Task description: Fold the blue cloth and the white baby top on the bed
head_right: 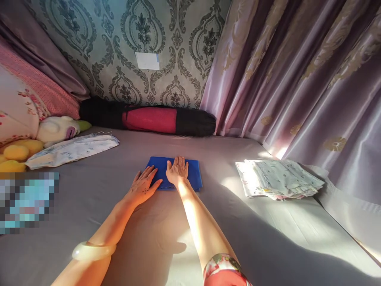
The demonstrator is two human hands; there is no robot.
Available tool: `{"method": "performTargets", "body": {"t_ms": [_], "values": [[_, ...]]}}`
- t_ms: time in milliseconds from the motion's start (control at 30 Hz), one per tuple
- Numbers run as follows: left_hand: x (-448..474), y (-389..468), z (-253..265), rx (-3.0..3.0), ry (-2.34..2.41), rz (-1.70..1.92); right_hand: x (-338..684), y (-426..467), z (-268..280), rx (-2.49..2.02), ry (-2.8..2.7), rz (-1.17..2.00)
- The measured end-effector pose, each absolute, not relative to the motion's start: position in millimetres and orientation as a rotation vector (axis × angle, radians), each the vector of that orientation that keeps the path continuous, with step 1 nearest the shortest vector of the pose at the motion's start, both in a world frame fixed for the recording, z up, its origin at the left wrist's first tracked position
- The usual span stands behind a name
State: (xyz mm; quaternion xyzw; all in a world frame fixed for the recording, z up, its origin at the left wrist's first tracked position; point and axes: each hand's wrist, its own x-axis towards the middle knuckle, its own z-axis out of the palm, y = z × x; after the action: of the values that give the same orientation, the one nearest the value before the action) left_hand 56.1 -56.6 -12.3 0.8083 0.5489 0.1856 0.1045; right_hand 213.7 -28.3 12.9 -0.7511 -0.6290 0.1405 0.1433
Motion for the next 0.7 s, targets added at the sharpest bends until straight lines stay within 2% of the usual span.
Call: {"method": "performTargets", "body": {"t_ms": [300,700], "values": [[56.3,-56.0,-12.9,2.352,1.627,0.54,256.7,-39.1,14.0,-2.301,-1.739,0.095],[57.1,-58.7,-6.2,2.371,1.647,0.456,262.6,-43.9,-0.9,-2.354,-1.725,0.191]]}}
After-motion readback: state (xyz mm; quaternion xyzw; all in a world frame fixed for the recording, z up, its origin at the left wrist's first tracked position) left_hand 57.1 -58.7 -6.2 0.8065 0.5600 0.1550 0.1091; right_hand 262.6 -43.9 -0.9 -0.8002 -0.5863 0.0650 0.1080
